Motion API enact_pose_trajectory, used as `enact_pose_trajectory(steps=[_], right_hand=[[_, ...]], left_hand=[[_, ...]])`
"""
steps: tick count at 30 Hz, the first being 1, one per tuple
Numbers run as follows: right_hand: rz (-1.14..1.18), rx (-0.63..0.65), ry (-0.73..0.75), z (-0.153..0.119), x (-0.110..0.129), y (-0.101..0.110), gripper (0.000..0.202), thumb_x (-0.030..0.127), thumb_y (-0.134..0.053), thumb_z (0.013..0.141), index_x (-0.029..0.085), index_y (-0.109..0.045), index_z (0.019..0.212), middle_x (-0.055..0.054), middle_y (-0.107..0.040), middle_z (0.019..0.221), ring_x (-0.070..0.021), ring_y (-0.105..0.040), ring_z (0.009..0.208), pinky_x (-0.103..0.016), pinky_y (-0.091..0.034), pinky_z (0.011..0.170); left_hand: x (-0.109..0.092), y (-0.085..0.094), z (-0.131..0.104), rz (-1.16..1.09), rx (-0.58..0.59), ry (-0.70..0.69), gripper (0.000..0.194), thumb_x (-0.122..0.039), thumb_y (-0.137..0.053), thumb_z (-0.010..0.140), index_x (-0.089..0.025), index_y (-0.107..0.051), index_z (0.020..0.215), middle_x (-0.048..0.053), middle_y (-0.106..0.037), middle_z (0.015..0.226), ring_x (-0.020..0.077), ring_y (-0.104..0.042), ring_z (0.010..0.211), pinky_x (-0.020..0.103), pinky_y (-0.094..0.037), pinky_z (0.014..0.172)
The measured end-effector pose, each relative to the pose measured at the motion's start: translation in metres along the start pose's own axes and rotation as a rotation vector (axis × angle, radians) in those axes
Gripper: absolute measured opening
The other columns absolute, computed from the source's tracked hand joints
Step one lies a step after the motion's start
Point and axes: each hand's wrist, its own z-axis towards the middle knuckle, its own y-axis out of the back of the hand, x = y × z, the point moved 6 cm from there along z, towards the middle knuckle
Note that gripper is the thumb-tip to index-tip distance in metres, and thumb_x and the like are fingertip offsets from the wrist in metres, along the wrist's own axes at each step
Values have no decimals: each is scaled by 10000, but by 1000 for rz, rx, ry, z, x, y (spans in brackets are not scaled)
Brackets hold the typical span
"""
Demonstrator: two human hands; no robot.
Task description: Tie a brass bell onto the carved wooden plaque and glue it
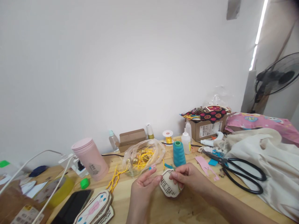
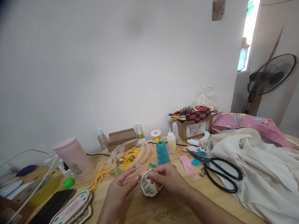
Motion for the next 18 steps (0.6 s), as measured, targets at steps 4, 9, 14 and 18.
enact_pose_trajectory(steps=[4, 9, 14, 18], right_hand=[[-10, -2, 9, 0, 1, 1, 333, 454, -587, 647, 129, -654, 615, 27, -506, 462, -59, -388, 418, -189, -302, 427], [-31, -2, 4, 0, -2, 2, 321, 438, -583, 664, 129, -657, 626, 29, -495, 448, -58, -396, 421, -185, -292, 431], [-48, 13, 17, 1, -3, 1, 330, 440, -579, 668, 123, -657, 622, 31, -482, 434, -57, -393, 414, -185, -283, 426], [-54, 8, 8, 1, -3, 2, 332, 439, -576, 671, 121, -656, 622, 33, -475, 436, -58, -391, 423, -184, -289, 434]], left_hand=[[-1, -2, 1, -14, 38, 3, 547, -154, -763, 460, -81, -565, 965, 105, -697, 703, 164, -643, 633, 227, -489, 609], [-3, -1, -1, -25, 3, -20, 438, -167, -733, 510, -98, -590, 918, 110, -693, 796, 172, -637, 747, 209, -492, 640], [-3, -4, -1, 35, 36, -20, 373, -233, -699, 564, -82, -596, 889, 110, -698, 722, 189, -641, 729, 238, -499, 656], [-2, -1, 2, 87, 4, -45, 258, -203, -692, 561, -81, -617, 776, 102, -696, 657, 175, -645, 663, 212, -502, 592]])
